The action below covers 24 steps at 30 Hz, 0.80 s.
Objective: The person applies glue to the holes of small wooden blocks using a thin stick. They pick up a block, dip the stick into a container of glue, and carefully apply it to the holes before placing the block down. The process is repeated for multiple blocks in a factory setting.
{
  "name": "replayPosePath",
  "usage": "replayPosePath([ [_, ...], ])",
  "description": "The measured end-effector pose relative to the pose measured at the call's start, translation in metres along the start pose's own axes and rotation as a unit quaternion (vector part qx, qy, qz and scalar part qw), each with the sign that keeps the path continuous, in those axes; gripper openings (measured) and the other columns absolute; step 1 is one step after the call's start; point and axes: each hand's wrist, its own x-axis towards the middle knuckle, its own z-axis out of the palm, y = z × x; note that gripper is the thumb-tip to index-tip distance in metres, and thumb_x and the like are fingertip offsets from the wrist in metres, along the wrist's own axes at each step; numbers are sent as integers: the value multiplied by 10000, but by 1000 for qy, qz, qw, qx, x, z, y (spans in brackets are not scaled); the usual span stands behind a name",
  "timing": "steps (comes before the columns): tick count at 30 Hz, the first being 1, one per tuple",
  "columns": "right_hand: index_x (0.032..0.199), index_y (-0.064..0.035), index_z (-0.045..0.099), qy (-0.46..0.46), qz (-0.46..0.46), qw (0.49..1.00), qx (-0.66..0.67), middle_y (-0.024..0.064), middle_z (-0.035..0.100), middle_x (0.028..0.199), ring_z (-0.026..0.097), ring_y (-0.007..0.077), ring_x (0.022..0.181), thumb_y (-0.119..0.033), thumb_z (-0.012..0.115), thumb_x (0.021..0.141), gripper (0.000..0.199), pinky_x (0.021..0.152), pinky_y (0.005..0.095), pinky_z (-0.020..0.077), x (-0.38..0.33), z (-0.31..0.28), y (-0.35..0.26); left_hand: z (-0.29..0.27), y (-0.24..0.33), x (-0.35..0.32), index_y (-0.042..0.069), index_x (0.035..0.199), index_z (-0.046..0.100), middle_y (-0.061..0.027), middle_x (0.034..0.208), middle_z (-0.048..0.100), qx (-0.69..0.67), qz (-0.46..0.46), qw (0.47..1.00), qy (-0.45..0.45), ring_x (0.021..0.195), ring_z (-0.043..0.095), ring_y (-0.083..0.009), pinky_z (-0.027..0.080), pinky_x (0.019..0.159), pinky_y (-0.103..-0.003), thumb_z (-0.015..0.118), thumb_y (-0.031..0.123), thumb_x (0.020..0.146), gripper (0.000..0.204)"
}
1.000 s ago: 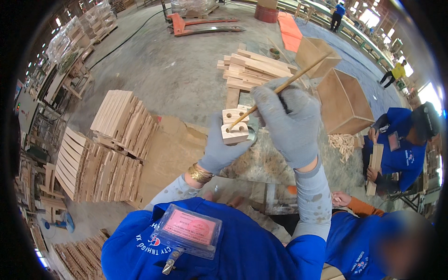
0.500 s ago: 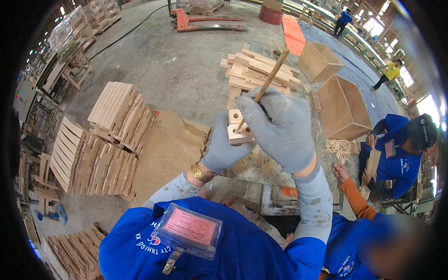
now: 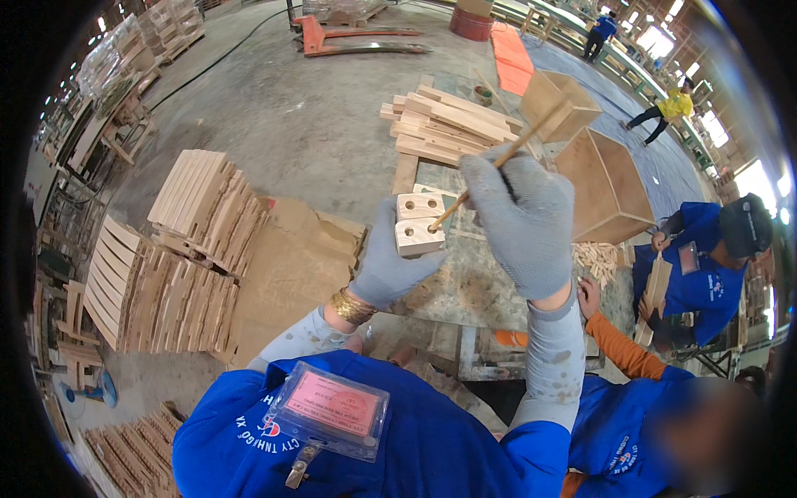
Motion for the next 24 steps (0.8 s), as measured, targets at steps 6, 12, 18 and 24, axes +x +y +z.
replayPosePath([
  [6, 790, 48, 627, -77, -66, 992, -75, 100, 551, 533, 555, 120, 470, -140, 623, 809, 189, 452, 258, 413, 5, 1, 10, 1, 3, 1, 2, 1173, 315, -132, 1092, 483, 33, -3, 999, 4, 1000, 522, -181, 456, 833, -316, 708, 92, 673, 642],
  [12, 797, 36, 636, -81, -65, 993, -57, 108, 557, 542, 559, 149, 472, -129, 612, 811, 166, 462, 266, 411, 5, -1, 1, 4, 4, 1, -2, 1147, 347, -134, 1077, 490, -23, -21, 999, 23, 998, 524, -204, 443, 845, -327, 688, 101, 677, 590],
  [18, 794, 39, 641, -64, -107, 986, -112, 117, 557, 551, 560, 161, 470, -122, 606, 812, 165, 457, 266, 409, 5, -5, 1, 5, 3, 3, -3, 1136, 354, -134, 1063, 488, -6, -9, 1000, 20, 993, 523, -210, 438, 846, -331, 699, 108, 674, 587],
  [24, 778, 44, 644, -53, -99, 991, -77, 113, 567, 573, 559, 143, 473, -115, 609, 810, 165, 453, 263, 411, 2, -11, -3, 6, -1, 2, 3, 1152, 342, -129, 1067, 489, 15, 7, 1000, 13, 982, 527, -200, 445, 838, -326, 704, 99, 673, 608],
])
